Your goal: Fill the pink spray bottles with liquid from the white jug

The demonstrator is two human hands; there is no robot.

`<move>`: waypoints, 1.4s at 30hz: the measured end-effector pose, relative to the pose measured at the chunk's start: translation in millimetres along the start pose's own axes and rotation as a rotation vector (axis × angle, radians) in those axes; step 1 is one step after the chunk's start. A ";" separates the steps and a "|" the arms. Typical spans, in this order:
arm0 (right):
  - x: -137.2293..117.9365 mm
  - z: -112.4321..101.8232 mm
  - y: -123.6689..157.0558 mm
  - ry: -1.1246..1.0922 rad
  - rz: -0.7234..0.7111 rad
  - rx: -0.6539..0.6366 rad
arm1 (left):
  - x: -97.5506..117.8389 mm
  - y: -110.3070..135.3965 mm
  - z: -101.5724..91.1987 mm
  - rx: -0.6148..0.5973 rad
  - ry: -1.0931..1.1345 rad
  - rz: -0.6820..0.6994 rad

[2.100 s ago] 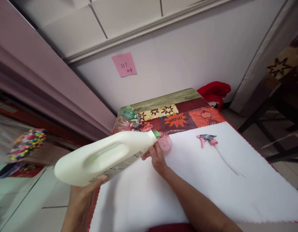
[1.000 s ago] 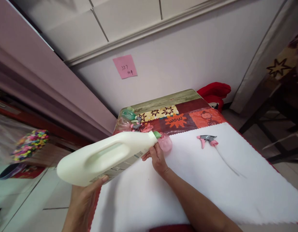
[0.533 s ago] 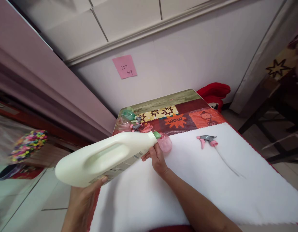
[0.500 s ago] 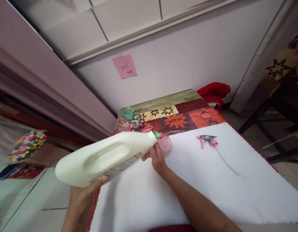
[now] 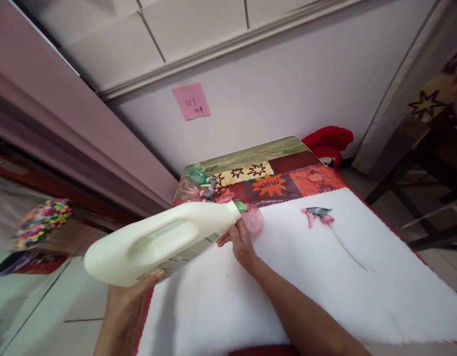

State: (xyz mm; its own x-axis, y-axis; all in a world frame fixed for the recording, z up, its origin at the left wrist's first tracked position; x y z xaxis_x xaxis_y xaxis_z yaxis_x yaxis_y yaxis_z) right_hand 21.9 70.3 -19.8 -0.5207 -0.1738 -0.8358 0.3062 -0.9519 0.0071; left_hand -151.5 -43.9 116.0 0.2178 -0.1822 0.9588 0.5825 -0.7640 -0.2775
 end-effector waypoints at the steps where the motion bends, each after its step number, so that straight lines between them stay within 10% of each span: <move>1: 0.1 0.0 -0.1 0.001 0.001 0.001 | 0.0 0.3 0.1 0.005 0.003 -0.006; 42: -1.4 -0.1 -0.1 -0.002 0.008 0.005 | 6.7 1.0 6.5 0.007 0.021 -0.014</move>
State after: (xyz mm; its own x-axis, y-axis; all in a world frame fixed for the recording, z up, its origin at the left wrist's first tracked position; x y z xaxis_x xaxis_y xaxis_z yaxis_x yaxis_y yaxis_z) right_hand 22.7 70.6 -18.7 -0.5196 -0.1822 -0.8348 0.3068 -0.9516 0.0167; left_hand -144.3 -41.9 121.8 0.1934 -0.1848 0.9635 0.5912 -0.7618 -0.2648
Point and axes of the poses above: each hand's wrist, its own y-axis away from the middle knuckle, its own z-axis out of the palm, x = y × z, the point moved 3 cm from there along -y, towards the middle knuckle, and after that the axes turned 12 degrees about z, right-handed, at the moved point
